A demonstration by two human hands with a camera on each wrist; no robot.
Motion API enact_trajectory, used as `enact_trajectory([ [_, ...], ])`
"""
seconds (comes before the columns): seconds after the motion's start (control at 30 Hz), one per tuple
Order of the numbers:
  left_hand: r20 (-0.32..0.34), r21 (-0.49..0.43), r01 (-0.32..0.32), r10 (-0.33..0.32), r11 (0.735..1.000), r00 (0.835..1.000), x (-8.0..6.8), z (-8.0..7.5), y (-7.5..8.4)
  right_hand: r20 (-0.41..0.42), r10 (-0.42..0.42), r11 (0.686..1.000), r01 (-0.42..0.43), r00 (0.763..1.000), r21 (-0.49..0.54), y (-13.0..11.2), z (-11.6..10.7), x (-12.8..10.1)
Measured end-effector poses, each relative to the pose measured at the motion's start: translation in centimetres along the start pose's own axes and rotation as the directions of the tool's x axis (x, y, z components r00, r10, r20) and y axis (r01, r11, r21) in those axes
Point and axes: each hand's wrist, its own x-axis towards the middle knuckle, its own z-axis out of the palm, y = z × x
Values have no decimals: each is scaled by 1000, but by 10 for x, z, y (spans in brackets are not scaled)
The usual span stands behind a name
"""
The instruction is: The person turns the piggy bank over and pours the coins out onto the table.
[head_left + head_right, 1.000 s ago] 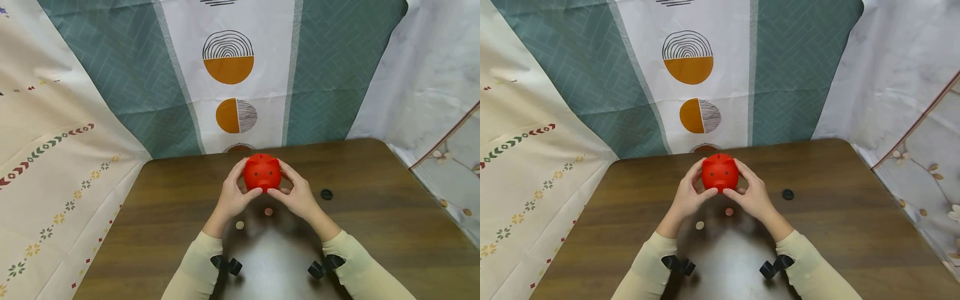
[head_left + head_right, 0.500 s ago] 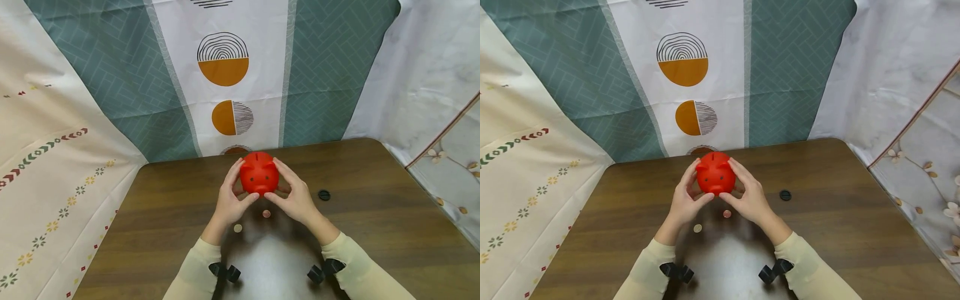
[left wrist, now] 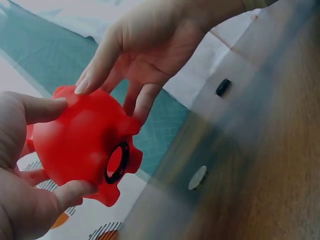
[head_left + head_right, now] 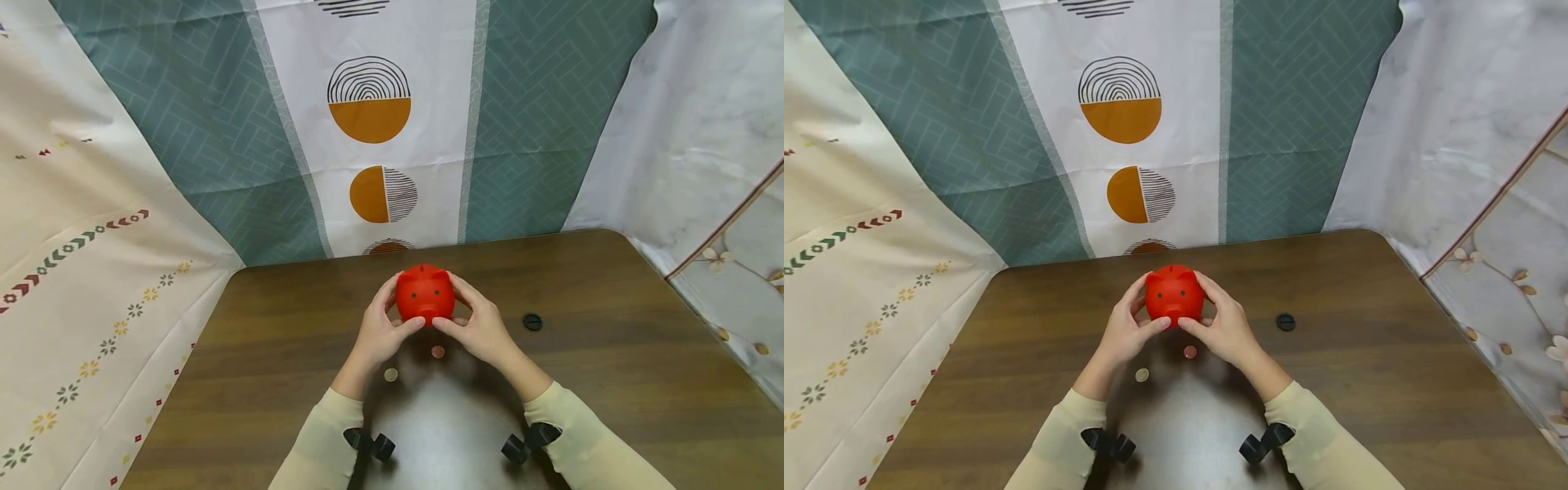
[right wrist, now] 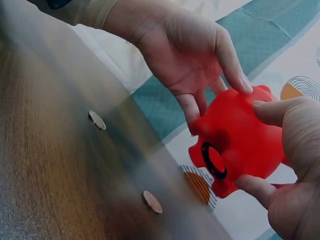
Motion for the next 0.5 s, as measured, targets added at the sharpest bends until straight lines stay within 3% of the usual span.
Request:
enact_trajectory([
  [0.03,-3,6,-30,30,1000,1000,-1,1,5,-4,-13,1000,12,1000,-14,-1,0,0],
  [0.1,-10,25,-149,149,989,989,-4,3,15,-25,-84,996,83,996,-35,-6,-1,-1],
  [0.2,-38,51,-326,328,944,944,-5,6,30,-79,-214,976,209,974,-67,-17,-3,0],
  [0.23,-42,57,-348,351,936,936,-5,6,32,-93,-225,973,218,970,-81,-20,-3,0],
  [0.3,-39,47,-297,299,954,954,-4,6,31,-88,-195,979,188,977,-78,-24,-3,1],
  [0.4,-10,43,-106,106,993,994,-3,6,24,-42,-39,997,36,998,-71,-29,-2,0],
  [0.43,3,37,-47,47,998,999,-3,6,21,-31,5,997,-7,1000,-71,-31,-2,-1],
  [0.5,21,30,9,-10,1000,1000,-2,6,17,-22,61,997,-62,998,-54,-35,-2,-4],
])
